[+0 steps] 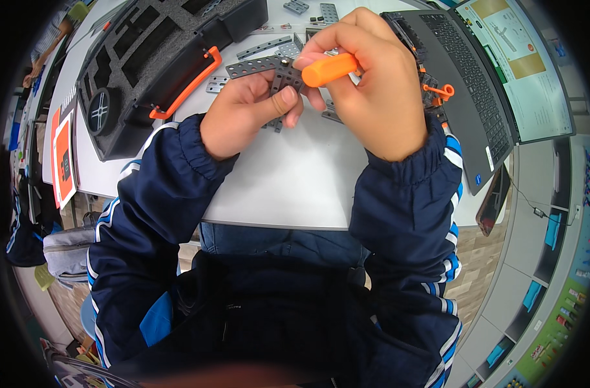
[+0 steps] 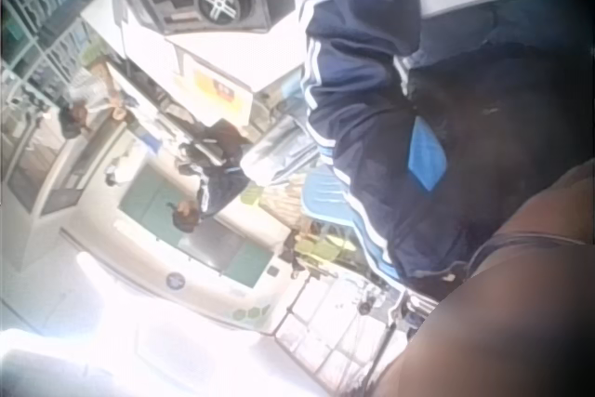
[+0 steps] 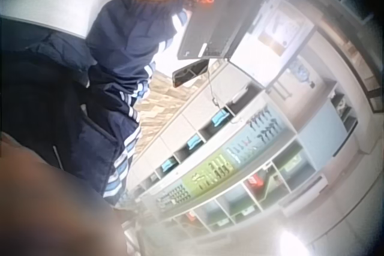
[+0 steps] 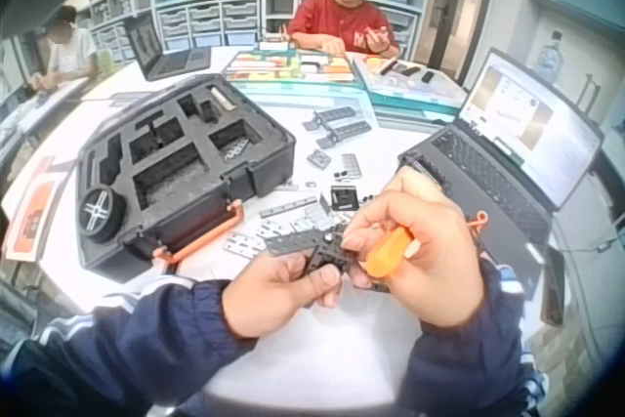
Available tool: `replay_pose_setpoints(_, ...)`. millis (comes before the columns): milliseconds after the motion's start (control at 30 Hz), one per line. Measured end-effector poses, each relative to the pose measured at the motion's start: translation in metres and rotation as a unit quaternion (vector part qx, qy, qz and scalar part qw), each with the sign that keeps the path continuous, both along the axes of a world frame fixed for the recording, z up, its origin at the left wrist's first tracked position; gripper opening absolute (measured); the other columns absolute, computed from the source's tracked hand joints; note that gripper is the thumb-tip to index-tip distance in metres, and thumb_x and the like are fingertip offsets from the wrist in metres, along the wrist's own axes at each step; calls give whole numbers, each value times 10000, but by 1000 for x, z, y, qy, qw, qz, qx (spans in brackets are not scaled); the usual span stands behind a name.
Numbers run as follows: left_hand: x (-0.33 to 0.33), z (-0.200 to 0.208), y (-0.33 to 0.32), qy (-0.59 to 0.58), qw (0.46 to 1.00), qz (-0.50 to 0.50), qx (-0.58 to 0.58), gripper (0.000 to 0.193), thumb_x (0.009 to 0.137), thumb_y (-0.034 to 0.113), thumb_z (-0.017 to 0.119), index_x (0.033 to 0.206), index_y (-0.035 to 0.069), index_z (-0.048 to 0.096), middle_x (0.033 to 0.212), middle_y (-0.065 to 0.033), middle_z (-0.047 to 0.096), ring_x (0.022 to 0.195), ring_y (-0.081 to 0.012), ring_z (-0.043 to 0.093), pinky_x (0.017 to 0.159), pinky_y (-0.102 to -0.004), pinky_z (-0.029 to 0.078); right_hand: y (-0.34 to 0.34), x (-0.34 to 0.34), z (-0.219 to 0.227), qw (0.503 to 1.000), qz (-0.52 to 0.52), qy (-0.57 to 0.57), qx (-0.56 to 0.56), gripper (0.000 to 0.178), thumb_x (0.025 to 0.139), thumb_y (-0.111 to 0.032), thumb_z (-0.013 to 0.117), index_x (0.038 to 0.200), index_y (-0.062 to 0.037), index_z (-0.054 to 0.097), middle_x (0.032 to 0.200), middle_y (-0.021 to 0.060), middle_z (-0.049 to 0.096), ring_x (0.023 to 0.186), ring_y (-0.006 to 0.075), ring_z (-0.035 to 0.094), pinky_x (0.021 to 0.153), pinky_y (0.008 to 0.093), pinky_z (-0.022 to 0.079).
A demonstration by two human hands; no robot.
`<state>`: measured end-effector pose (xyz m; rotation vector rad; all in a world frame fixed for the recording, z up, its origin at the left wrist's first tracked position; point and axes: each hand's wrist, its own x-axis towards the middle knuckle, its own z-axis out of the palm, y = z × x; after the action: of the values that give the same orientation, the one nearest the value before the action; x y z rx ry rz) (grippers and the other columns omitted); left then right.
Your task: The person assembles small grey mechanical parts on a white table using an orange screwdriver. They tighten screws on a small assembly, then pick up a perforated metal plate and attach it to the assembly, continuing to tighten screws throughout the clip.
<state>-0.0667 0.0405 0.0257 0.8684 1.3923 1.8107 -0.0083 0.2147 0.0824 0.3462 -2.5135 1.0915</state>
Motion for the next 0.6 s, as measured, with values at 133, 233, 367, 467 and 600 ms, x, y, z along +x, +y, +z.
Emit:
replay_pose_setpoints(133,1,-1,1,-14,1000,3,12,283,991,231,521,1082,-32,573,846,-33,607,761,-101,522,751,-248,436,-1,0,1,1000,11,14,4,68,837,-27,619,888,-14,661,828,23,500,734,96,514,636,224,385)
replay_pose_setpoints(233,1,-1,2,-13,1000,11,20,283,991,232,521,1081,-31,573,841,-35,604,759,-104,521,748,-248,436,0,1,4,997,8,35,65,76,828,-2,605,884,-9,657,838,32,510,748,104,536,647,228,412)
replay_pose_setpoints(367,0,-1,0,-5,1000,11,0,286,991,235,521,1087,-30,573,842,-35,603,756,-105,521,746,-248,437,-2,0,2,1000,3,10,28,117,815,30,588,897,-8,662,857,40,523,732,116,551,665,239,441)
replay_pose_setpoints(467,1,-1,0,-9,1000,8,-1,294,991,239,522,1095,-31,574,840,-33,603,755,-105,522,745,-248,437,-3,0,2,1000,5,5,9,116,812,42,585,889,0,659,867,48,527,721,121,567,668,240,447)
replay_pose_setpoints(600,1,-1,1,-13,1000,4,19,307,989,247,529,1103,-34,575,828,-31,602,751,-105,525,744,-246,437,-2,2,5,1000,12,20,11,91,815,47,586,869,11,651,875,55,530,714,124,578,668,241,444)
